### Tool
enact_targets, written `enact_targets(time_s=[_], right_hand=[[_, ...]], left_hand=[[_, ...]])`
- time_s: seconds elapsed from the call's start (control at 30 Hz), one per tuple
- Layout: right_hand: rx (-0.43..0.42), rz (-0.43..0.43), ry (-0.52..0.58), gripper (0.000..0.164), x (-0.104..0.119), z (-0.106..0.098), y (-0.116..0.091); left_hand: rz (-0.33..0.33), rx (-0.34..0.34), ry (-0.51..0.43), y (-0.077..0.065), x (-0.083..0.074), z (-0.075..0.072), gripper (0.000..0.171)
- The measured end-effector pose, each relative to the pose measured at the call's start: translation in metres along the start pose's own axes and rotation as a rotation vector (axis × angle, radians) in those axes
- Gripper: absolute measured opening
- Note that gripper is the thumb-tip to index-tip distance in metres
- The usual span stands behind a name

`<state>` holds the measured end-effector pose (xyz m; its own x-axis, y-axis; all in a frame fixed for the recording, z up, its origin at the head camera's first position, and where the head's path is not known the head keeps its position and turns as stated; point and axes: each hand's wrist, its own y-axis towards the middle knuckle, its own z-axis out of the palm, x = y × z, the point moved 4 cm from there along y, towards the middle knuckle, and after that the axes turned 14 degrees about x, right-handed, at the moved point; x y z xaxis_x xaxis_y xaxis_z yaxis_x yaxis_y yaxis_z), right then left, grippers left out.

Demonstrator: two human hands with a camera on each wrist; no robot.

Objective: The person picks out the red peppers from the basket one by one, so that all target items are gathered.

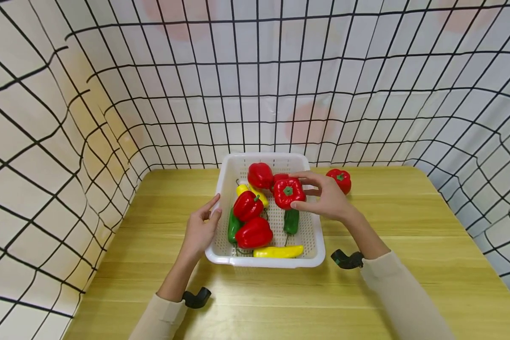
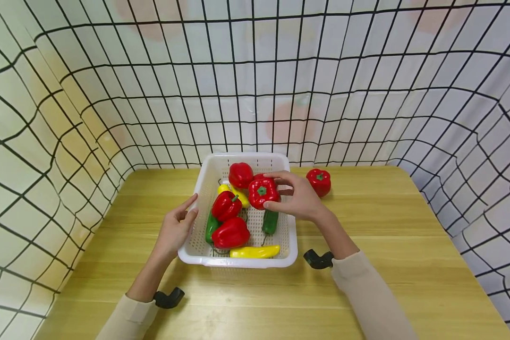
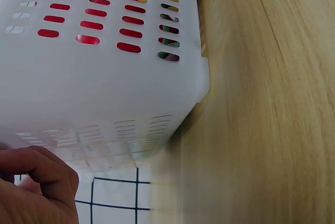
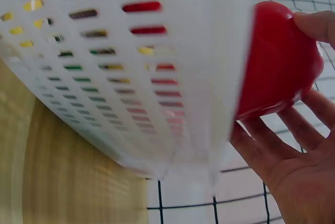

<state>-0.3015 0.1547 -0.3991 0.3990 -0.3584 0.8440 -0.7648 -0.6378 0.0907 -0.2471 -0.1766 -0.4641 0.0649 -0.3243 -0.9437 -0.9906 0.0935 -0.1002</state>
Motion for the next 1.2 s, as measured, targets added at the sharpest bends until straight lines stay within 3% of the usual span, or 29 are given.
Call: enact_targets(time_s=[0.23,0.47,0.8,1.0,1.2], right_hand=[[-0.074,-0.013,0.036,0.068,-0.006,-0.019,-0.018],[-0.15,0.03,0.066,0.062,-0.017,-0.039,-0.037],[-0.265,0.06,0.121,0.06,-0.031,-0.074,-0.069],[-0.326,0.069,0.115,0.059,-0.045,-0.091,-0.083],[-0.36,0.136,0.11,0.058,-0.069,-0.109,-0.097]], left_hand=[[-0.014,0.023,-0.001,-0.001,-0.002,0.0,0.045],[-0.044,0.043,0.012,-0.002,-0.002,-0.003,0.046],[-0.039,0.136,-0.174,-0.002,0.005,0.002,0.05],[-0.03,0.146,-0.179,-0.002,0.004,0.001,0.051],[-0.03,0.123,-0.191,-0.002,0.004,0.002,0.051]])
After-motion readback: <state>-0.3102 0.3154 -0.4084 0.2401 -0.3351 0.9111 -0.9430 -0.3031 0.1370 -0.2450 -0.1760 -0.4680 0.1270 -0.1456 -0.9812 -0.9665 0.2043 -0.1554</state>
